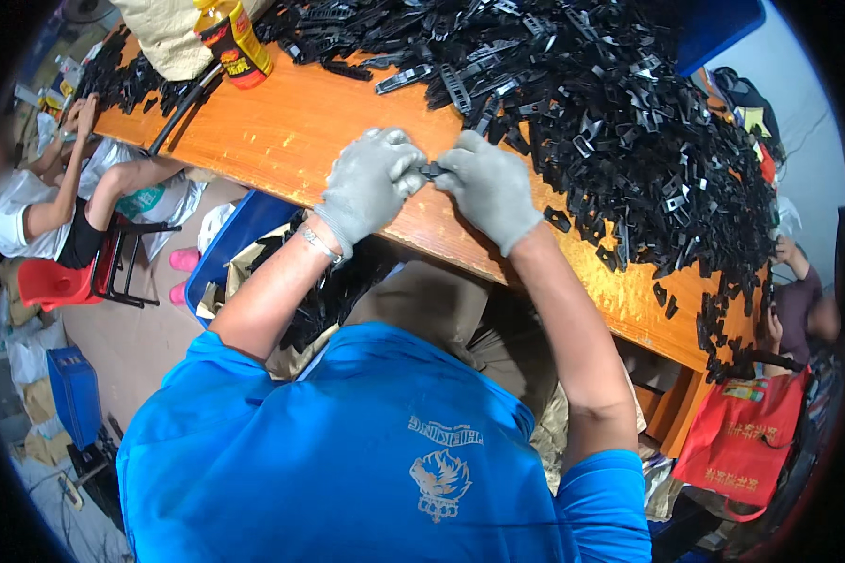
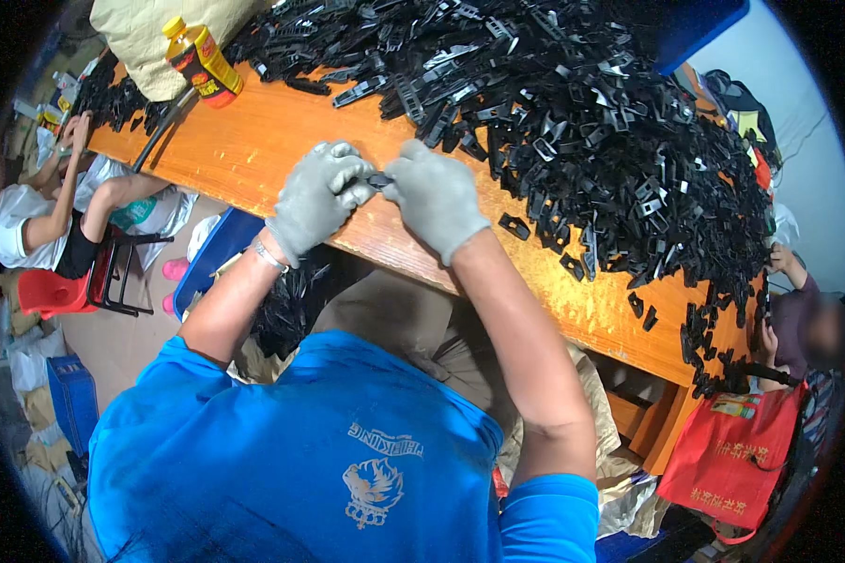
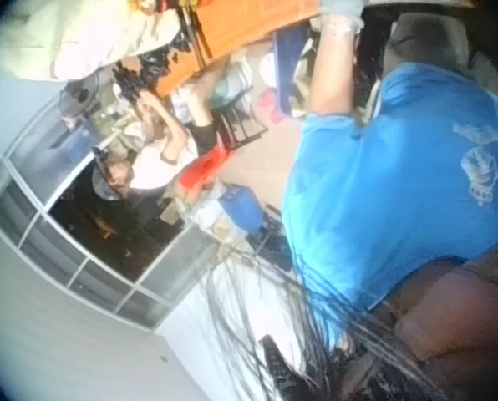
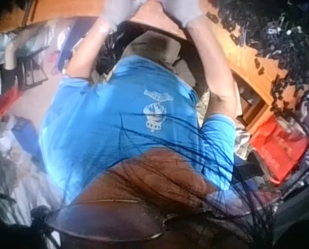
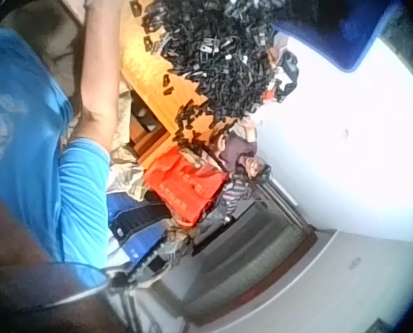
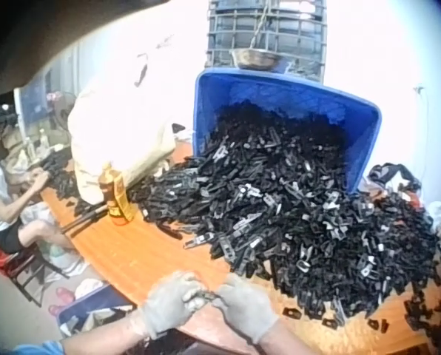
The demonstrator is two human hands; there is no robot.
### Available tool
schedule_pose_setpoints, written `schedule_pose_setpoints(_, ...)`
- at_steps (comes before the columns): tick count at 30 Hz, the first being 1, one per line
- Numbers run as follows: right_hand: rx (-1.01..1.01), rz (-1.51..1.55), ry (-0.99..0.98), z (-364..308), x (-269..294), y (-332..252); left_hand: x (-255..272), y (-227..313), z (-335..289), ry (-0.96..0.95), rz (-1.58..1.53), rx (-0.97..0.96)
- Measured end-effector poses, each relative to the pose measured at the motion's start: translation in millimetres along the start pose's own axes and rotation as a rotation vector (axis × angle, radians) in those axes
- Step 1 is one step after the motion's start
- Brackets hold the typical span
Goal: The person assembles plastic components by picking up individual plastic pieces from a pile, fitting and snapping them together with gloved hands, and placing the assembled parts on the table.
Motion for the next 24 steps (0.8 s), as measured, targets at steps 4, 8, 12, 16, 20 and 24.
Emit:
schedule_pose_setpoints(4,0.132,0.177,0.101,-6.2,-10.5,-15.8,23.9,-19.3,-5.3,-0.203,0.045,-0.002)
schedule_pose_setpoints(8,0.126,0.285,0.086,-20.6,1.8,-19.2,73.5,-59.7,-19.5,-0.594,-0.036,0.008)
schedule_pose_setpoints(12,-0.248,-0.013,0.275,-27.0,44.8,53.5,77.7,-39.5,17.0,-0.176,0.232,-0.021)
schedule_pose_setpoints(16,-0.31,-0.198,0.182,-20.5,43.9,76.3,29.5,20.6,77.7,0.024,0.406,-0.194)
schedule_pose_setpoints(20,-0.401,-0.347,-0.047,-11.4,31.2,79.9,-12.9,25.6,114.2,0.017,0.53,-0.305)
schedule_pose_setpoints(24,-0.361,-0.326,-0.034,-13.4,31.5,80.3,-24.7,22.6,120.1,-0.021,0.596,-0.359)
Point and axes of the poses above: each hand's wrist, its own z-axis towards the middle knuckle, its own x-axis out of the back of the hand, y = z × x, the point moved 7 cm from there along z, towards the middle knuckle, and after that the axes turned 9 degrees about x, right-handed, at the moved point
